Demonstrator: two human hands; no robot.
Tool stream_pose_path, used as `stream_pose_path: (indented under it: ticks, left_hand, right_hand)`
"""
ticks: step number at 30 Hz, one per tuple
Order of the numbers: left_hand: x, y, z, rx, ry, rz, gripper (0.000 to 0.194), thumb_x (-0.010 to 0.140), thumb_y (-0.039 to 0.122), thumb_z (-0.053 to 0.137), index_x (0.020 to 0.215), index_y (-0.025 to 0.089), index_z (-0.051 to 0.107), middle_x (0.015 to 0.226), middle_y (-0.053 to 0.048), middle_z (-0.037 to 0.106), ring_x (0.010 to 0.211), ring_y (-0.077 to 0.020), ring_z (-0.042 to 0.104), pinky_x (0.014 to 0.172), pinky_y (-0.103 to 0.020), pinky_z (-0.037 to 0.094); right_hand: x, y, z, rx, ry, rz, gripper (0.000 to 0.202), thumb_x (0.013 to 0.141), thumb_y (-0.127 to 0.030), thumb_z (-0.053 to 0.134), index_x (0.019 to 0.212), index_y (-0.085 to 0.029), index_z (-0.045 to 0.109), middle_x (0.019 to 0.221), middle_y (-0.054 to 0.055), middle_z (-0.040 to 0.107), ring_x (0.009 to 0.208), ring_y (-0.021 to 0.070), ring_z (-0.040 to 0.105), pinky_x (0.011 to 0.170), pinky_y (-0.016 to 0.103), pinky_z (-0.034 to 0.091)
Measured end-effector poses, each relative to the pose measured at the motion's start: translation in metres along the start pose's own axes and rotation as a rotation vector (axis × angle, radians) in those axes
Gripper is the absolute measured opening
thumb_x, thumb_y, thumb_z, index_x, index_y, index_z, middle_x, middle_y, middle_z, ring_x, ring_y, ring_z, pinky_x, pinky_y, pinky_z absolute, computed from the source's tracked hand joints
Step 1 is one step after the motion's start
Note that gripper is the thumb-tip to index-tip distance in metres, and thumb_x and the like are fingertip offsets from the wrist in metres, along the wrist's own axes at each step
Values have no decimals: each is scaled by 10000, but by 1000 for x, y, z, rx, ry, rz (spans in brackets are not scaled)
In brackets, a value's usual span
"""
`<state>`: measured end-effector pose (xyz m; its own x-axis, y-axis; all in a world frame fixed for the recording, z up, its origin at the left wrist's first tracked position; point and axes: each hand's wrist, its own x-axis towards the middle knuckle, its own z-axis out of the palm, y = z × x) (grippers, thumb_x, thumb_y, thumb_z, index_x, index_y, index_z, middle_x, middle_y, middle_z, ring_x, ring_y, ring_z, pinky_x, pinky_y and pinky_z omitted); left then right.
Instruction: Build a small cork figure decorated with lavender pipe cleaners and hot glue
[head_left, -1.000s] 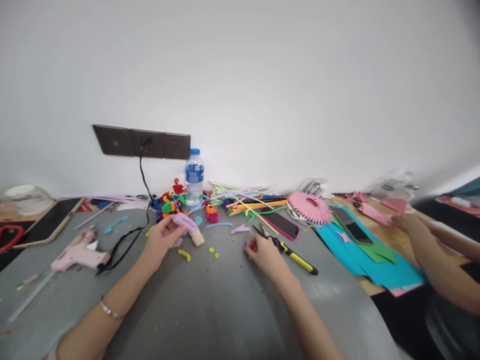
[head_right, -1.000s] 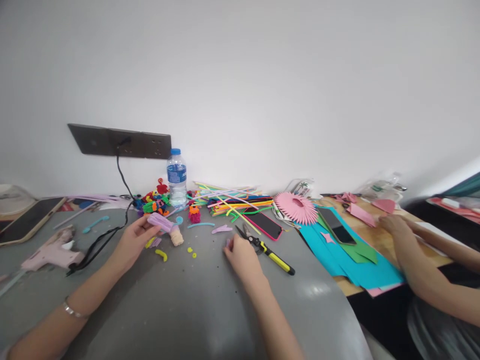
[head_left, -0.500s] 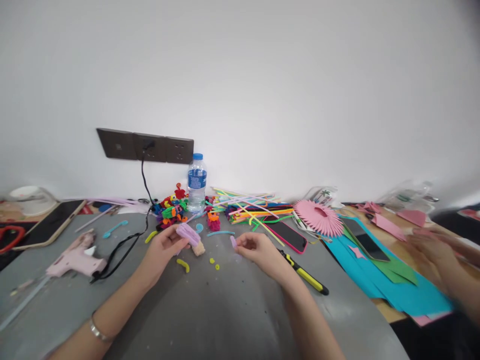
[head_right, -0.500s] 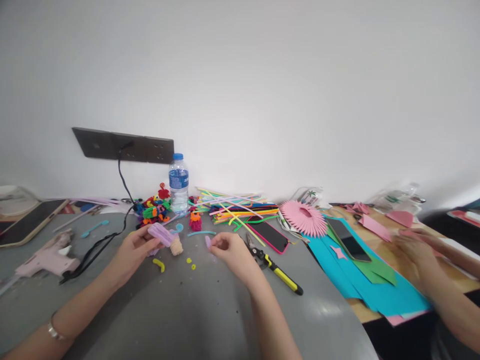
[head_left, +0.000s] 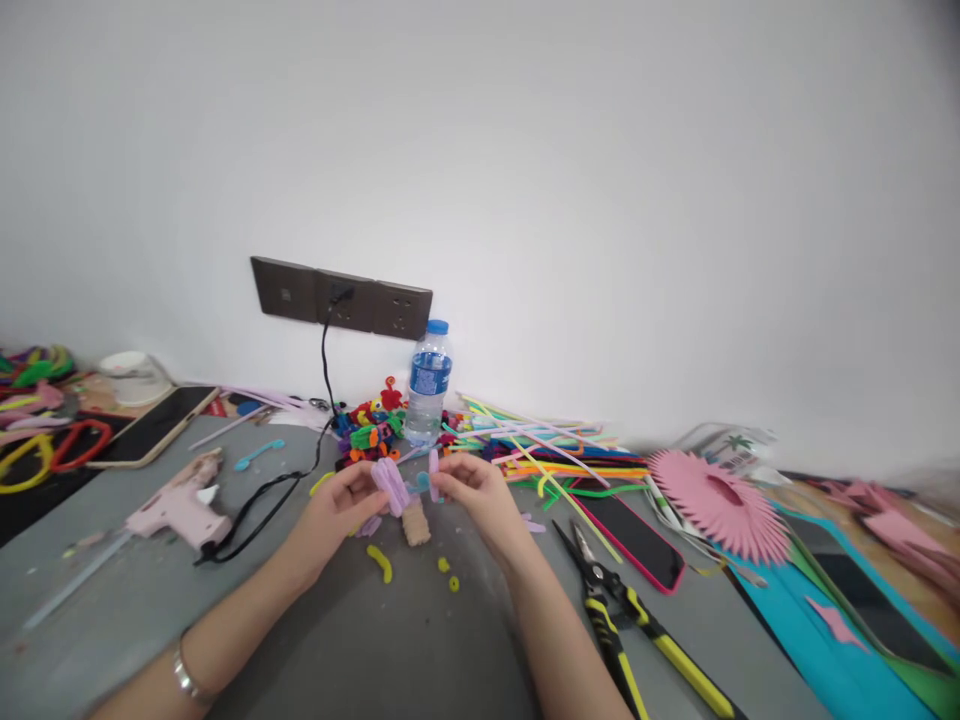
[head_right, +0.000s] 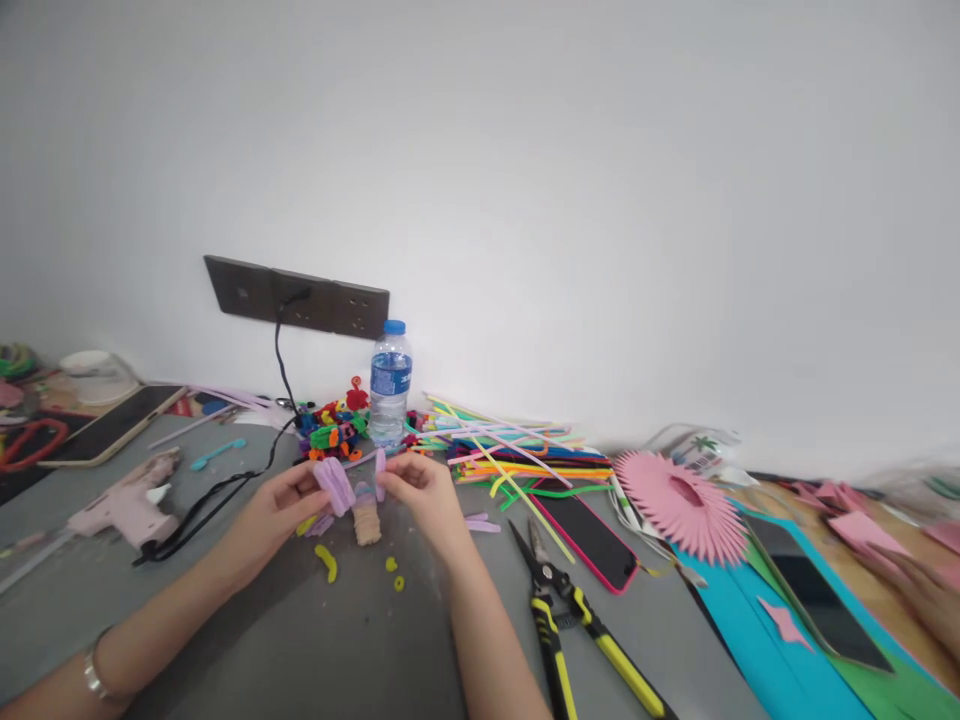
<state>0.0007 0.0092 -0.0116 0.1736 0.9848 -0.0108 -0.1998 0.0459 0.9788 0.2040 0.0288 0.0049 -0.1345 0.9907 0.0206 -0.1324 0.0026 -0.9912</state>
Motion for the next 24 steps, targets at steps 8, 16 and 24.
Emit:
stream_pose_path:
  ticks: [8,16,24]
  left_hand:
    - [-3,5,3,41,-20,-13,312,696,402,807,894,176,722,917,-82,755,885,-235,691,793,-319,557]
    - [-4,1,2,28,-62,1,268,732,327,788,943,174,724,978,-84,758,932,-223,693,855,-310,550]
    - [-4,0,3,62,-47,10,259,685,290,804,910,176,746,927,-76,772,878,-234,711,836,-341,578]
  right_hand:
    - [-11,2,13,7,-6,18,256,619,-373,834,727,-173,716,655,11,661,584,138,554,585,268,460]
    - [-16,1,24,-35,0,26,233,619,-351,796,677,-180,650,628,0,604,580,136,518,547,249,401]
    - [-18,-1,25,-103,2,-8,177,661,-326,742,696,-175,658,647,8,622,588,139,532,570,256,414]
